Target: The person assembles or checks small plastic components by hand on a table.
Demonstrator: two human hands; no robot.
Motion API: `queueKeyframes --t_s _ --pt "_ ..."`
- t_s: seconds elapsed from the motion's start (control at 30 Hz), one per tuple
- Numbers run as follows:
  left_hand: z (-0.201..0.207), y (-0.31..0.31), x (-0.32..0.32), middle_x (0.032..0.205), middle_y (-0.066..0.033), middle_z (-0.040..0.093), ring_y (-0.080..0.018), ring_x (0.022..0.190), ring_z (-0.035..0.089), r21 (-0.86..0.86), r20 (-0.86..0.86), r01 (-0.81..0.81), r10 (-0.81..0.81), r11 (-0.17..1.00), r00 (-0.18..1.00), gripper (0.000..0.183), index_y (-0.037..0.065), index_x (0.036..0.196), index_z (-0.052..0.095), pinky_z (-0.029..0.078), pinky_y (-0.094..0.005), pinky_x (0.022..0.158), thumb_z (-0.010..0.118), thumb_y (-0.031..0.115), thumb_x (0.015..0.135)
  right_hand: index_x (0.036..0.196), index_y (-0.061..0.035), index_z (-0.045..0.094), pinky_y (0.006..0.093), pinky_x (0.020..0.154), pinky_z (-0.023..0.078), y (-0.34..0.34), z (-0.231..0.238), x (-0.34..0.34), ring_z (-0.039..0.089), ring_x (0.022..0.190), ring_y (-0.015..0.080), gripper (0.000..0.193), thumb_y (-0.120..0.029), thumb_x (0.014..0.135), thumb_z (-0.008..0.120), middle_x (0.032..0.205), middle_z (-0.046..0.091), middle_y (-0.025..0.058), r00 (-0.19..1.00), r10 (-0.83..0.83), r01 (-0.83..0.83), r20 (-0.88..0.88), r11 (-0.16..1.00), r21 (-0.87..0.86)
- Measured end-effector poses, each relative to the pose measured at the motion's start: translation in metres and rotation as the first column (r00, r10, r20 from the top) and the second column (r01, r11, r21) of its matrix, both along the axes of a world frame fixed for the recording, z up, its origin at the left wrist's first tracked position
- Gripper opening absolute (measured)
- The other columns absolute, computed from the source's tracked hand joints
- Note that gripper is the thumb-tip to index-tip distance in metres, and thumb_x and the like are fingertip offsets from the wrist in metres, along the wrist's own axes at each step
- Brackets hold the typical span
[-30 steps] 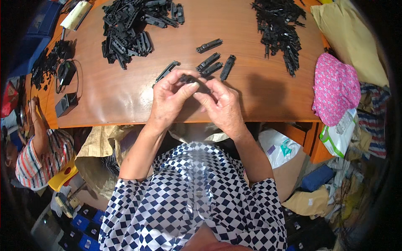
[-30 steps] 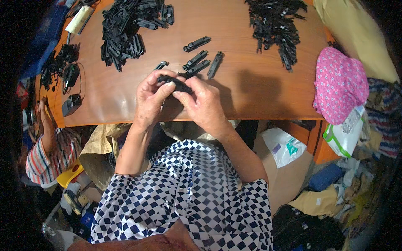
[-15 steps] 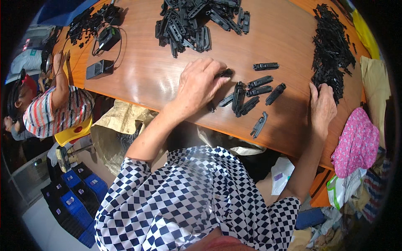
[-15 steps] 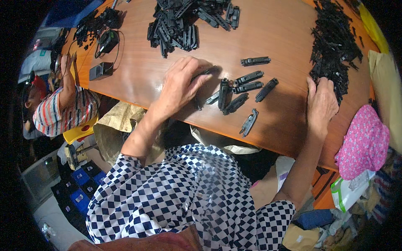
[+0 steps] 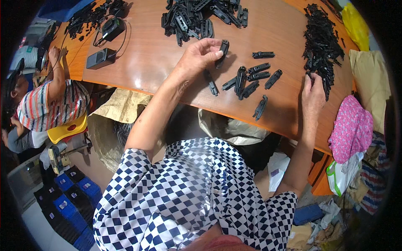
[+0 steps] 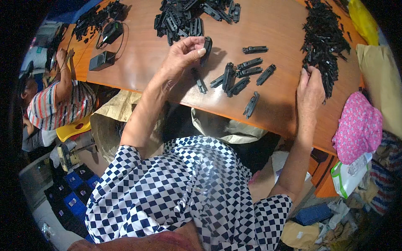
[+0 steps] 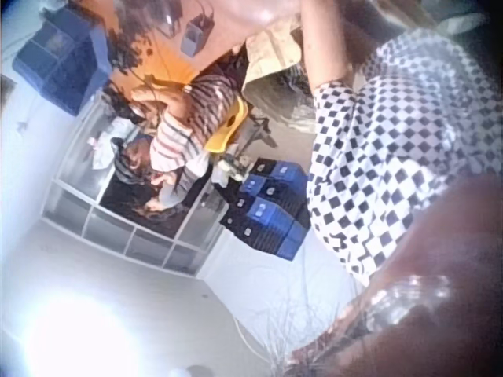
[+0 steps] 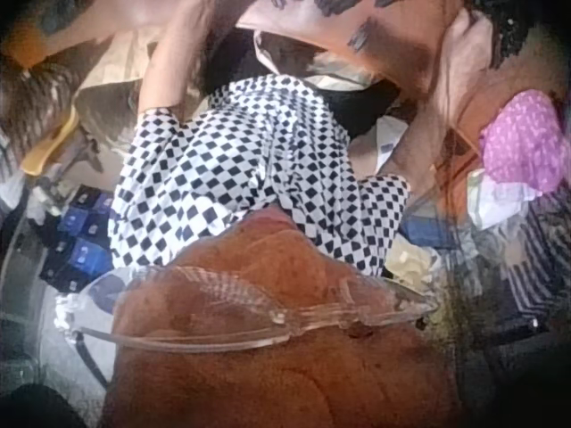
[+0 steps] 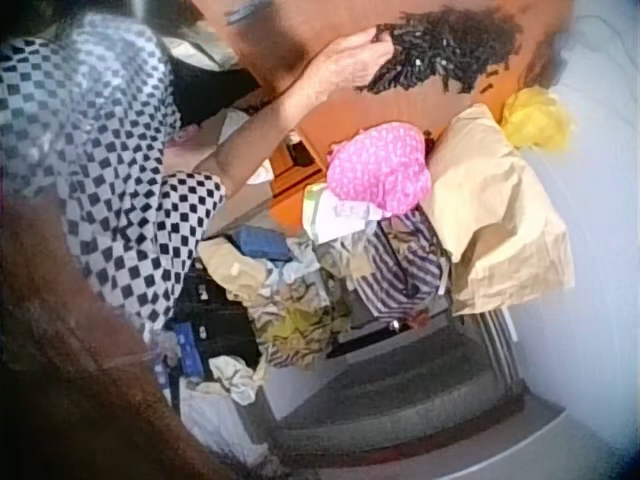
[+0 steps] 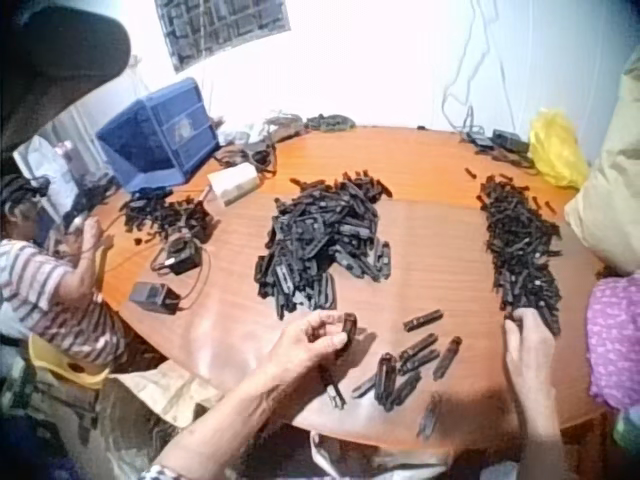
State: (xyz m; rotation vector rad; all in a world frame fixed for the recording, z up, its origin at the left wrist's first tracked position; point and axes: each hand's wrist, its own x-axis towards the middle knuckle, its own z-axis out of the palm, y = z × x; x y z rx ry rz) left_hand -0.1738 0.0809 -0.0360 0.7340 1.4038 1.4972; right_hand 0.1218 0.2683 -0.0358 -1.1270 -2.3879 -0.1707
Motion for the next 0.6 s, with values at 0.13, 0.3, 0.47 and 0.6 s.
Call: queueKeyframes --t_s 0.13,0.3,0.47,0.6 --pt "0.005 0.0 0.022 0.094 0.0002 0.064 -0.0102 0.086 0.063 0.063 0.495 -0.012 -0.021 0.998 0.869 0.017 0.01 0.1 0.059 0.055 -0.0282 0.077 0.068 0.01 0.086 0.105 0.0004 0.061 0.0257 0.07 0.049 -0.055 0.015 -0.047 0.059 0.08 0.0126 0.019 -0.012 0.092 0.06 0.09 0.062 0.0045 0.758 -0.04 -0.398 -0.651 0.762 -0.51" --pt "0.001 0.008 0.056 0.095 -0.003 0.061 -0.0133 0.089 0.063 0.069 0.451 -0.072 0.034 0.995 0.892 0.018 0.008 0.104 0.051 0.056 -0.0299 0.078 0.062 0.011 0.09 0.101 0.0015 0.06 0.0281 0.063 0.05 -0.117 0.039 -0.102 0.061 0.071 0.0166 0.015 0.001 0.086 0.061 0.09 0.058 0.0101 0.693 0.133 -0.566 -0.708 0.709 -0.42" --pt "0.0 0.005 0.072 0.095 -0.0043 0.059 -0.0113 0.088 0.061 0.143 0.254 -0.083 0.044 0.986 0.966 0.013 0.004 0.106 0.048 0.053 -0.0273 0.083 0.05 0.012 0.097 0.097 0.0015 0.06 0.0347 0.066 0.05 -0.129 0.037 -0.108 0.061 0.076 0.0247 0.017 0.006 0.081 0.062 0.088 0.057 0.0129 0.742 0.228 -0.505 -0.63 0.808 -0.303" --pt "0.001 -0.002 0.08 0.094 -0.0036 0.058 -0.0096 0.09 0.059 0.196 0.174 -0.086 0.052 0.977 0.983 0.013 0.003 0.107 0.047 0.051 -0.0263 0.082 0.048 0.013 0.097 0.096 0.0015 0.06 0.037 0.069 0.05 -0.125 0.026 -0.104 0.06 0.079 0.028 0.02 0.007 0.077 0.063 0.087 0.057 0.0137 0.777 0.366 -0.475 -0.512 0.874 -0.097"
